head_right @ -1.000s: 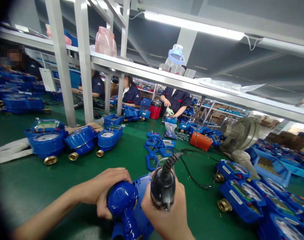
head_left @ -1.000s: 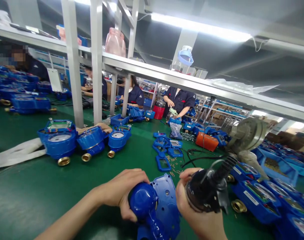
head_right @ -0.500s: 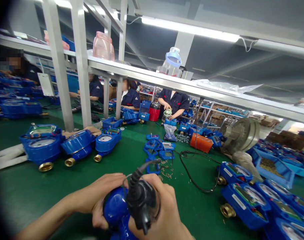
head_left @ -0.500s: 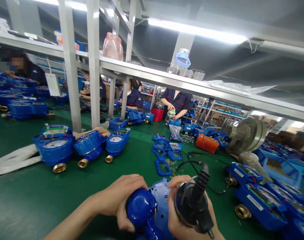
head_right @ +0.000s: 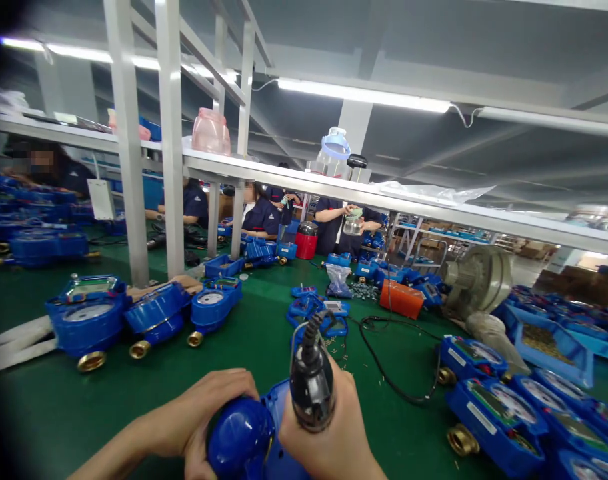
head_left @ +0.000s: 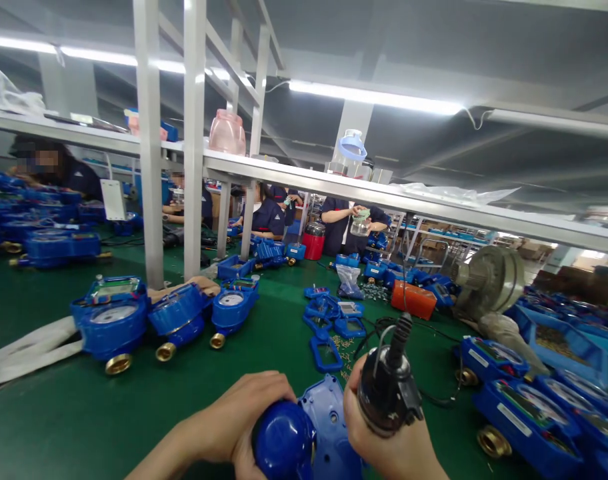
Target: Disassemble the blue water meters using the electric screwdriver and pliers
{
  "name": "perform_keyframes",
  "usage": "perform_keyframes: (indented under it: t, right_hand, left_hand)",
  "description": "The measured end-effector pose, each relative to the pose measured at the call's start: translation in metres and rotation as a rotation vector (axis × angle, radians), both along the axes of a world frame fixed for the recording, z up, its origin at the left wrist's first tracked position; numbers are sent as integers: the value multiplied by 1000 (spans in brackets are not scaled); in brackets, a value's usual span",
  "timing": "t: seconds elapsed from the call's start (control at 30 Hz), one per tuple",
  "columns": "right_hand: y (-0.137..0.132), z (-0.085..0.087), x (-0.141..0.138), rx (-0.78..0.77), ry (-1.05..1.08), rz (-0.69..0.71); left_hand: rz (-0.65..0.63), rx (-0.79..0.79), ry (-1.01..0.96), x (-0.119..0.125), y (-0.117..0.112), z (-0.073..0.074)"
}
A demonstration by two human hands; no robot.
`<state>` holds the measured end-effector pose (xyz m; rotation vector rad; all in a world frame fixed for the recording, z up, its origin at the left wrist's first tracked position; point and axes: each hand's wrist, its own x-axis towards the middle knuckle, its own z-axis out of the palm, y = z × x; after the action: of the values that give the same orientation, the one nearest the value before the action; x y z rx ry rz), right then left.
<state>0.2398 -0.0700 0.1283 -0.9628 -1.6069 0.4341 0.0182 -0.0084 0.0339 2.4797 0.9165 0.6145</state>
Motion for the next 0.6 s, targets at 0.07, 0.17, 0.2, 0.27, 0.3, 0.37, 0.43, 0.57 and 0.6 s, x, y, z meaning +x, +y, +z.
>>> perform_keyframes:
  t: [0.07, 0.17, 0.2, 0.27, 0.3, 0.37, 0.43, 0.57, 0.6]
  right_hand:
    - [-1, 2, 2, -8, -14, 18]
    - [-2, 9, 6, -26, -65, 103]
    - [-1, 12, 7, -53, -68, 157]
    - [1, 17, 8, -140, -21, 229]
    - [2, 18, 8, -174, 0, 251]
    - [5, 20, 8, -218, 23, 285]
    - [7, 21, 7, -223, 35, 307]
    - [7, 24, 7, -215, 35, 336]
    - [6, 25, 7, -215, 35, 337]
  left_hand:
    - [1, 3, -14, 1, -3, 1]
    - [-12, 9, -45, 0, -10, 6]
    - [-17, 12, -46, -1, -12, 9]
    - [-49, 15, -36, -4, -15, 14]
    - [-66, 22, -33, -6, -15, 16]
    - [-108, 40, -36, -8, -15, 19]
    - [-146, 56, -46, -9, -14, 20]
    - [-191, 55, -67, -11, -12, 20]
    - [-199, 50, -68, -12, -10, 20]
